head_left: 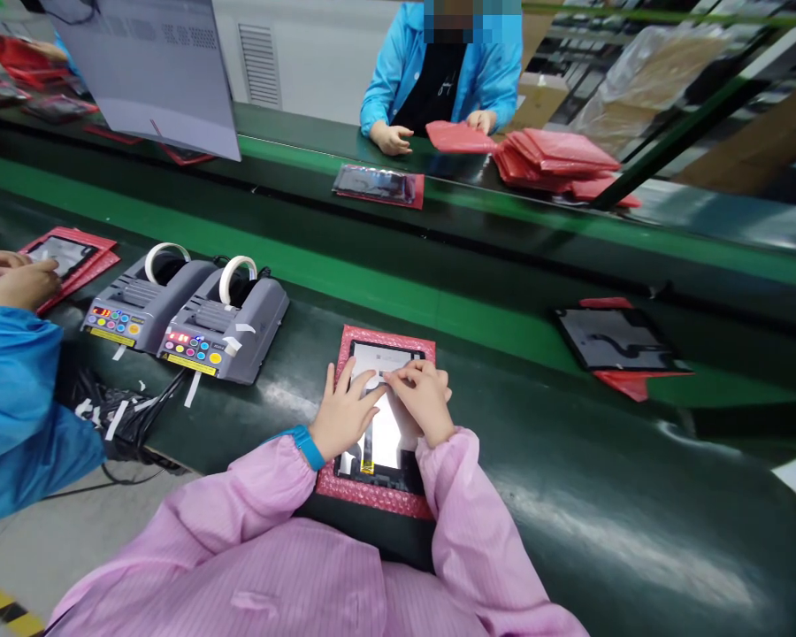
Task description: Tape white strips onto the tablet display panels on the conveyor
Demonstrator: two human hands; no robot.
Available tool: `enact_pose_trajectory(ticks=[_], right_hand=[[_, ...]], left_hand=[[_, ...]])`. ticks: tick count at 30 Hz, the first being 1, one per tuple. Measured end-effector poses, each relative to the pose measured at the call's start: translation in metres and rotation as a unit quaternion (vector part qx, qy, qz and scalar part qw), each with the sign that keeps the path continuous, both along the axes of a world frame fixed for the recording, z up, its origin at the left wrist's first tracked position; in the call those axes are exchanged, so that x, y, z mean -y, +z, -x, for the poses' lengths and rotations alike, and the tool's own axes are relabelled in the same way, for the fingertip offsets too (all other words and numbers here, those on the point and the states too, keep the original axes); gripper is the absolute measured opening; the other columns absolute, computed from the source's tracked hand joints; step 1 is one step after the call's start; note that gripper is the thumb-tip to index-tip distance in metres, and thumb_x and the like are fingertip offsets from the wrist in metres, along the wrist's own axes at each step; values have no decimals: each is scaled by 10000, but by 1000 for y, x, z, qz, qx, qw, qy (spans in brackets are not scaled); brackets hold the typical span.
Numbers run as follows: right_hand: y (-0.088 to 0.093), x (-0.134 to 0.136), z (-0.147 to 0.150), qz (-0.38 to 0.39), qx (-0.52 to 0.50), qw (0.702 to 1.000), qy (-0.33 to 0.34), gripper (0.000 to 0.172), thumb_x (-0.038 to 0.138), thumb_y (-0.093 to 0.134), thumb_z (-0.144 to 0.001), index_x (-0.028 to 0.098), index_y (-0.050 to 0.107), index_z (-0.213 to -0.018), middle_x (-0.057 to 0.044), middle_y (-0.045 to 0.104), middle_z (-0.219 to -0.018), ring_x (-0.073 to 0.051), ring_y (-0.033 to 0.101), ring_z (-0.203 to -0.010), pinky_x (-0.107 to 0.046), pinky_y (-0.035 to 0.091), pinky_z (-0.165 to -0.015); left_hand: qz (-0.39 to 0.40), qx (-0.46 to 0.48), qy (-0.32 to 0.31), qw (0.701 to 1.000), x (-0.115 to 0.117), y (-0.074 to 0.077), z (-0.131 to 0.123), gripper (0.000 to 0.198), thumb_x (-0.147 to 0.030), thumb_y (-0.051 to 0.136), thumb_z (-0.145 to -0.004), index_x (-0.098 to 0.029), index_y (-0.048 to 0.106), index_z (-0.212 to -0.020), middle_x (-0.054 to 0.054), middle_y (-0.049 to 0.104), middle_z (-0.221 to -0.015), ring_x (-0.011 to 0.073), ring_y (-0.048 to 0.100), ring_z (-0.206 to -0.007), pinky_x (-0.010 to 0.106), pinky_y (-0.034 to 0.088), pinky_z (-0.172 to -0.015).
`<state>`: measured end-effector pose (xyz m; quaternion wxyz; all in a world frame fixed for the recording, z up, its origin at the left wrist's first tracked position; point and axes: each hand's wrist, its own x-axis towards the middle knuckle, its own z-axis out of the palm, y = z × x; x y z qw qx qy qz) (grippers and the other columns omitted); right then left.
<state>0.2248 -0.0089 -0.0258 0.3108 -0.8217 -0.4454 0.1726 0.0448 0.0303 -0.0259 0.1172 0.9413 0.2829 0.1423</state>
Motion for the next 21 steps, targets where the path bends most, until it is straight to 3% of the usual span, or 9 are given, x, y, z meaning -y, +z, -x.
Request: enact_pose_trajectory(ticks=[11,16,21], right_hand=[[-2,0,5,-21,30,999,-9,404,619,596,-794,260,748,-690,-86,602,-982,-286,434,-946,-479,332,-858],[6,-3,8,41,64,997,-19,449,659,577,-790,236,715,-728,-114,561,-1014,-337,429,-1026,-554,306,-882],[6,12,-14,115,76,985,-101,575,710,679,-637,205,602,-900,-168,532,-1083,-393,480,-1059,-563,371,-852]], left_hand=[[-5,-7,-7,1000,1,-2,-1,433,-300,464,-972,-297,475,-1405,46,507,-1450,360,181,-1481,738,91,-1141],[-3,-14,-22,1000,1,-4,0,449,-302,436,-985,-275,442,-1433,52,514,-1453,326,222,-1477,711,72,-1159],[3,-16,-25,1000,-1,-5,1,437,-312,441,-986,-275,451,-1422,48,516,-1453,310,239,-1472,696,85,-1165]])
